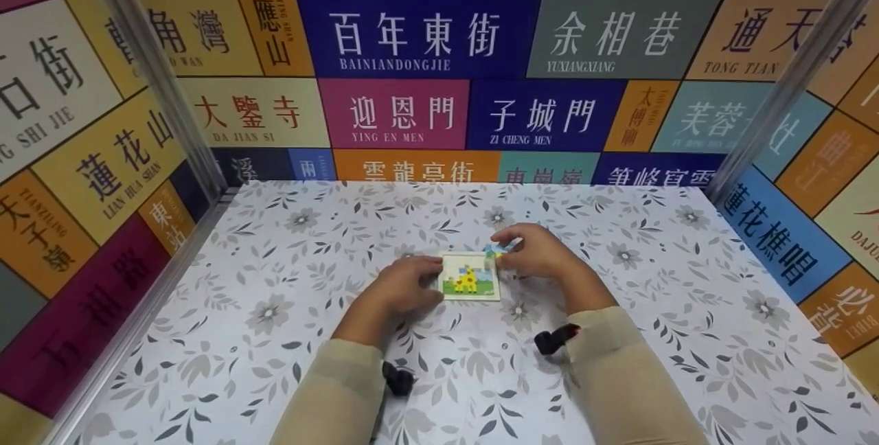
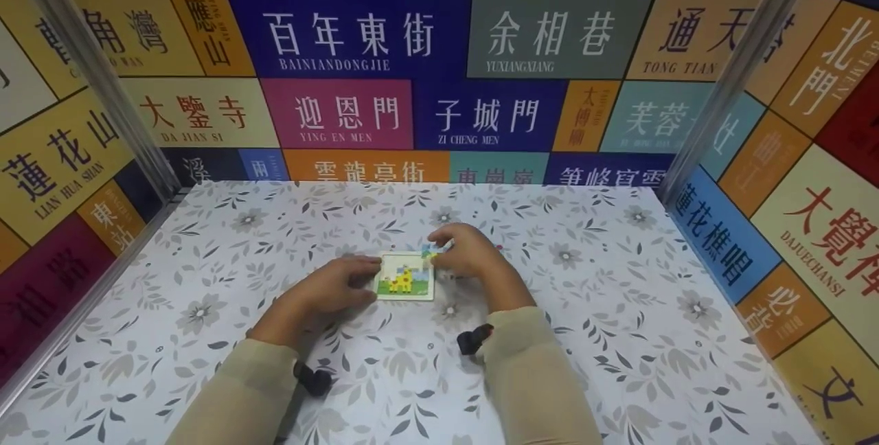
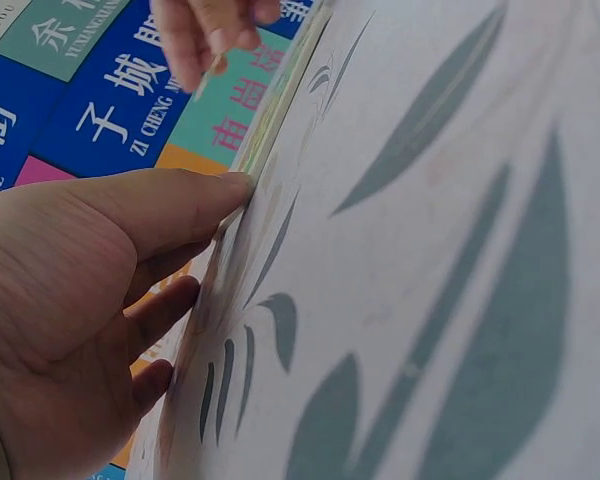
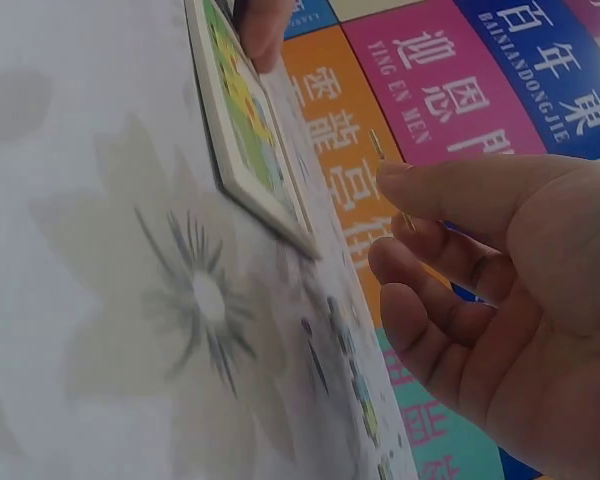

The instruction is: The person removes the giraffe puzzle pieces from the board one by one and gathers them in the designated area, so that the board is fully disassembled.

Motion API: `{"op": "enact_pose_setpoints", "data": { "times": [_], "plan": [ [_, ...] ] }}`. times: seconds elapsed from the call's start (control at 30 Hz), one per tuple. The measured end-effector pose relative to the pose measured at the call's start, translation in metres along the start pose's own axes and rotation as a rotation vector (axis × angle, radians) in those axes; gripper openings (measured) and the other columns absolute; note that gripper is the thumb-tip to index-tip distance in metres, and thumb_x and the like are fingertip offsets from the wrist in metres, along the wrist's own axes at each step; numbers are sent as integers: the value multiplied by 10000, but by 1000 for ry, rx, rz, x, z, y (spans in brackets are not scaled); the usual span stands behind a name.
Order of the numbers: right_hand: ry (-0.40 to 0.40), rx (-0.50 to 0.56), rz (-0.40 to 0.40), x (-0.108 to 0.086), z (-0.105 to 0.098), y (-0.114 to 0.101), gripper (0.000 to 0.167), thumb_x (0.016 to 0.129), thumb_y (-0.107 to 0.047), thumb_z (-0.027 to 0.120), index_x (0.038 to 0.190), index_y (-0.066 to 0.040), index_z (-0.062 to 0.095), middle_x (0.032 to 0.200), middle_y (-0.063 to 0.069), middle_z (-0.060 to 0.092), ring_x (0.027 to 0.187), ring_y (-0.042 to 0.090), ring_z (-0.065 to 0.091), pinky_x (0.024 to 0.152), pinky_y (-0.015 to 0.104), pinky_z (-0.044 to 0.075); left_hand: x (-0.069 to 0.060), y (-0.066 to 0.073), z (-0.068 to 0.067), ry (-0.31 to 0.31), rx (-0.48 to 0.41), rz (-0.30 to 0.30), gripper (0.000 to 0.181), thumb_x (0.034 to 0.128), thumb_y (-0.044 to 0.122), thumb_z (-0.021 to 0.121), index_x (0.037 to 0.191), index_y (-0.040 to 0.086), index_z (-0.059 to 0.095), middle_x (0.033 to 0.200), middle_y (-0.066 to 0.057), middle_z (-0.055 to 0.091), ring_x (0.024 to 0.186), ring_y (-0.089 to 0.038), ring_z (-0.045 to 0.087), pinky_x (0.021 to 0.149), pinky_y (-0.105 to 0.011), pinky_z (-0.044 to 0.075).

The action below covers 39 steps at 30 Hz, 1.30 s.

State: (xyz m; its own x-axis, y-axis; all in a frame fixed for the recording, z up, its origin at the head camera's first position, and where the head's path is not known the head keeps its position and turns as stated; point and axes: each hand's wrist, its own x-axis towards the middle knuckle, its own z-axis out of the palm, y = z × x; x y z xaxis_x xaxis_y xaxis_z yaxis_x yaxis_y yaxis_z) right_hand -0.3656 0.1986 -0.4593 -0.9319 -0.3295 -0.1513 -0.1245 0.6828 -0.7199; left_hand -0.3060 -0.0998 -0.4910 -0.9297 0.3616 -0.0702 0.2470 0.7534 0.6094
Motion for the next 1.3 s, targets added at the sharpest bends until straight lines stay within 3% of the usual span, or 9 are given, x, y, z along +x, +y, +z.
{"op": "enact_pose_setpoints", "data": {
  "times": [0.17, 0.33, 0.63, 0.9, 1.2, 1.3],
  "plan": [
    [30, -7, 23, -4, -12, 23, 470, 947, -246, 804, 1400, -181, 701, 1362, 95, 687, 1118, 257, 690, 779, 331, 595, -1, -1, 1, 1, -17, -7, 625, 929, 285, 781, 1528, 225, 611, 1643, 62, 533, 1609, -289, 380, 1351, -562, 230],
    [21, 0, 41, -1, -13, 31, 471, 936, -263, 825, 1388, -202, 706, 1366, 94, 687, 1094, 256, 689, 759, 327, 591, -2, -2, 0, 2, -20, 15, 624, 933, 278, 778, 1532, 217, 610, 1642, 45, 537, 1597, -299, 402, 1339, -559, 269],
    [-1, 2, 142, 0, -8, 33, 488, 912, -218, 854, 1377, -224, 707, 1402, 61, 691, 1158, 249, 657, 848, 347, 584, -2, -4, -1, -12, -8, 32, 612, 951, 285, 769, 1538, 224, 604, 1648, 40, 530, 1596, -303, 405, 1334, -566, 281],
    [13, -3, 133, 1, -6, 36, 504, 898, -199, 864, 1376, -188, 706, 1373, 79, 698, 1106, 241, 653, 819, 324, 568, -2, -3, -2, -1, -27, 41, 611, 933, 266, 782, 1522, 221, 622, 1631, 32, 551, 1587, -302, 419, 1340, -532, 285],
    [32, -7, 148, -1, -5, 35, 488, 889, -179, 874, 1348, -216, 713, 1359, 53, 705, 1123, 247, 653, 865, 348, 571, -2, -2, -1, -14, -52, -26, 632, 926, 310, 784, 1531, 274, 606, 1655, 80, 516, 1619, -289, 364, 1361, -544, 215],
    [35, 2, 146, -2, -5, 34, 488, 887, -181, 874, 1347, -208, 713, 1375, 63, 690, 1153, 252, 653, 883, 353, 571, -2, -1, -1, -6, -44, -3, 622, 930, 288, 784, 1526, 243, 615, 1646, 54, 532, 1607, -301, 385, 1355, -541, 239]
  ]
}}
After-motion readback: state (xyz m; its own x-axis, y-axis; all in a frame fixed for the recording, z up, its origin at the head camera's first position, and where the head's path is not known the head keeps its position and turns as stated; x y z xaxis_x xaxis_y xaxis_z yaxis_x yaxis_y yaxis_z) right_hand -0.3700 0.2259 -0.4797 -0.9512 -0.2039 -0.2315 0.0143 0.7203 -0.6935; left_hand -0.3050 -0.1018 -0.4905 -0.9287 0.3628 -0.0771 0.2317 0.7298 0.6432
